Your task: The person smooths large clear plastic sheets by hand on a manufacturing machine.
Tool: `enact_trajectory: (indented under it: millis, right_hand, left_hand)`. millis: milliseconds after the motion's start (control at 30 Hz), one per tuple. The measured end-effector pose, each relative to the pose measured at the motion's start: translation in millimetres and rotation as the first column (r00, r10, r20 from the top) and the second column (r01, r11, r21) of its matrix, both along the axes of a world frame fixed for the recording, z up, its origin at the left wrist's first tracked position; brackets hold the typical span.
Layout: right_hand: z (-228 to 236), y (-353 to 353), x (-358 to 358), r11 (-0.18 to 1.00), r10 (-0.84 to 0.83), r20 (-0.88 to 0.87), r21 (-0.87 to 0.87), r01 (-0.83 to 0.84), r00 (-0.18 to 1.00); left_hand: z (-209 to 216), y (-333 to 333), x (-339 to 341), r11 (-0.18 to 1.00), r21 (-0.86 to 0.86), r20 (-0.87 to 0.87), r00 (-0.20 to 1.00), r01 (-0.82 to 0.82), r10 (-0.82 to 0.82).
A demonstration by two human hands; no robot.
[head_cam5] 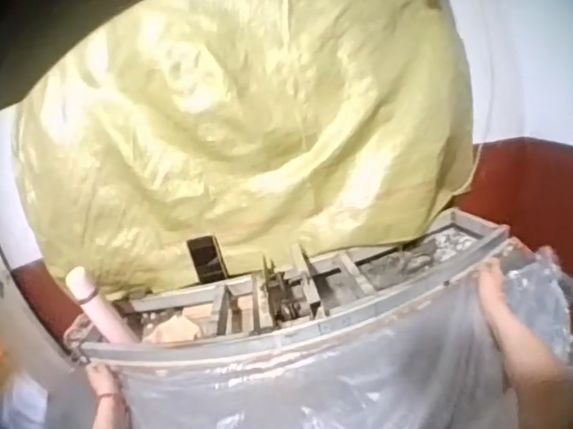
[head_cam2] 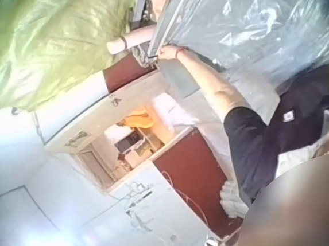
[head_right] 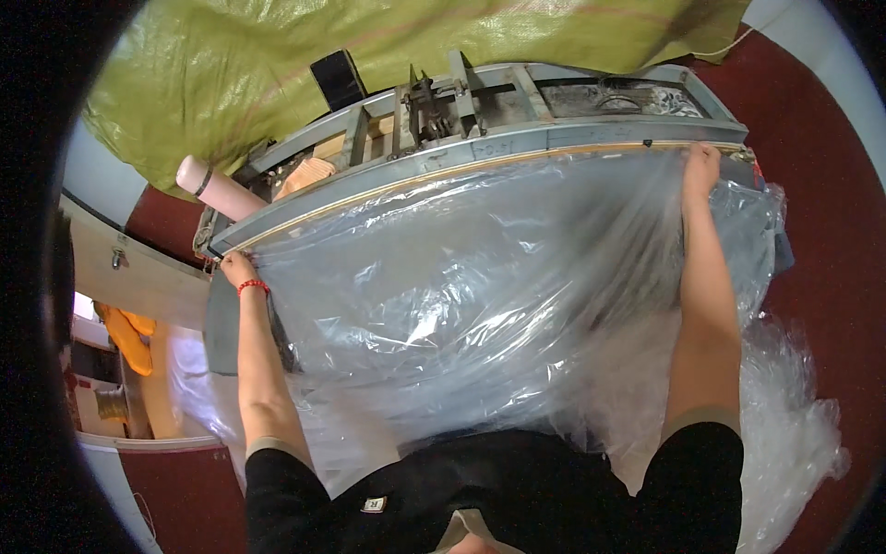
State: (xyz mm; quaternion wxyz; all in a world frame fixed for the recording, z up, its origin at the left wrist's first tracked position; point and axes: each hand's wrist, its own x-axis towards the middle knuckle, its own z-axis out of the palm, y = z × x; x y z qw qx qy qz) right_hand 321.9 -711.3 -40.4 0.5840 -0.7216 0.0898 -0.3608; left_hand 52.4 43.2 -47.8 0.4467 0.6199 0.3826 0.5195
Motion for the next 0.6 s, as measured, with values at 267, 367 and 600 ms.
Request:
enact_trajectory:
  millis: [267, 367, 600]
  right_hand:
    - [70.0, -29.6, -121.1, 0.648, -0.14, 0.288, -0.697, 0.308, 0.947]
    - [45.1, -96.0, -135.8, 0.453, -0.485, 0.281, -0.73, 0.512, 0.828]
    - [-12.3, -160.6, -115.7, 0.816, -0.226, -0.153, -0.569, 0.101, 0.962]
  left_hand:
    - [82.0, -96.9, -89.4, 0.847, 0.047, 0.049, 0.845, 0.53, -0.532]
    - [75.3, -103.2, -159.0, 0.927, 0.106, 0.084, 0.926, 0.36, -0.369]
    - [23.3, -269.8, -219.5, 0.633, 0.354, -0.585, 0.691, 0.688, -0.424]
